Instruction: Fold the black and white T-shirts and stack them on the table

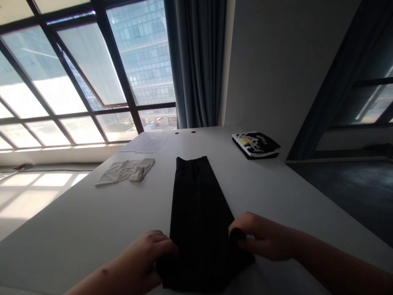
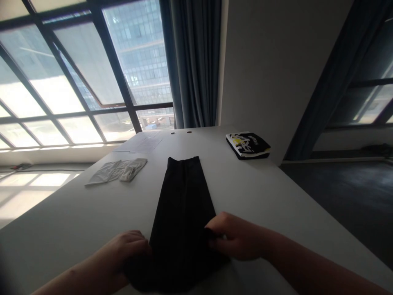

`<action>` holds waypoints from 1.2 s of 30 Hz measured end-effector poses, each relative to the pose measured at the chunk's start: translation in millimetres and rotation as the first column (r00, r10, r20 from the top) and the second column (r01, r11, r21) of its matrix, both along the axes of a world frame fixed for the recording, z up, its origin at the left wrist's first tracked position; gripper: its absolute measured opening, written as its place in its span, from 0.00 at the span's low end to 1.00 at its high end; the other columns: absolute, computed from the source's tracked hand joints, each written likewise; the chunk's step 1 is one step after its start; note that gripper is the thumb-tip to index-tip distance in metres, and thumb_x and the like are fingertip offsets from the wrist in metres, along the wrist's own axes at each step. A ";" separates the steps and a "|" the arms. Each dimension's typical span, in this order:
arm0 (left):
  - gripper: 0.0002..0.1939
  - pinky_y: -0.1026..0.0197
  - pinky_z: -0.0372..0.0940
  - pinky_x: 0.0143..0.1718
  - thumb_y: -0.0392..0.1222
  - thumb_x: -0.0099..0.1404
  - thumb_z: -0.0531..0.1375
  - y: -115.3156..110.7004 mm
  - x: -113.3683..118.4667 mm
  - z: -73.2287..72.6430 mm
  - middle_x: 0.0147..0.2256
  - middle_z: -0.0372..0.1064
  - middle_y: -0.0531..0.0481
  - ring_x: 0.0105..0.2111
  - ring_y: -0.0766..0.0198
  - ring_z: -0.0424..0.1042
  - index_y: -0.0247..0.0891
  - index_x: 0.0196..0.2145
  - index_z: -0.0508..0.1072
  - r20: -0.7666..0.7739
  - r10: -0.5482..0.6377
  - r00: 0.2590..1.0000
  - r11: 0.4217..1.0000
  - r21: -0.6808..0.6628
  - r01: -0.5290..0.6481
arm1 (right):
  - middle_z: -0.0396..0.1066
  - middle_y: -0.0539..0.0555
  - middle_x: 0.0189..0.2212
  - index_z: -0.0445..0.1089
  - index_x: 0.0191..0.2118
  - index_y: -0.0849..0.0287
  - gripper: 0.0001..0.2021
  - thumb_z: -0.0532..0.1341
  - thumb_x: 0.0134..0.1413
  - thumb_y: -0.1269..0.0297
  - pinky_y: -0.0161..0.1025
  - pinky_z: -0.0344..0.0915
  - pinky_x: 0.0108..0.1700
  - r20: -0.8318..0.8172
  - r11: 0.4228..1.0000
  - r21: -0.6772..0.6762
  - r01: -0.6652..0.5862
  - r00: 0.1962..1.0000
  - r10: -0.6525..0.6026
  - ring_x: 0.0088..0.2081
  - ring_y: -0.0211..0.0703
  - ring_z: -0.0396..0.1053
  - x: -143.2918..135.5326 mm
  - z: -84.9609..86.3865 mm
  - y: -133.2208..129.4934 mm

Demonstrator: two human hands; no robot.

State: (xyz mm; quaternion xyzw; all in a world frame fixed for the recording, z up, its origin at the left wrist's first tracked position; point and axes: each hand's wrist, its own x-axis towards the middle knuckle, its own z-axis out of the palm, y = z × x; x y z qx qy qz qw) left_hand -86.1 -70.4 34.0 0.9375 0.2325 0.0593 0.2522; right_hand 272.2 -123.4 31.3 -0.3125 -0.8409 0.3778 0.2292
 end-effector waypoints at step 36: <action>0.25 0.39 0.57 0.66 0.53 0.76 0.52 208.1 63.1 -81.7 0.64 0.66 0.43 0.65 0.45 0.63 0.50 0.67 0.67 0.126 0.437 0.891 0.844 0.284 -0.454 | 0.73 0.61 0.56 0.74 0.56 0.57 0.18 0.55 0.70 0.55 0.52 0.62 0.63 0.115 0.760 0.344 0.552 0.778 -0.618 0.59 0.53 0.68 53.3 -72.0 112.6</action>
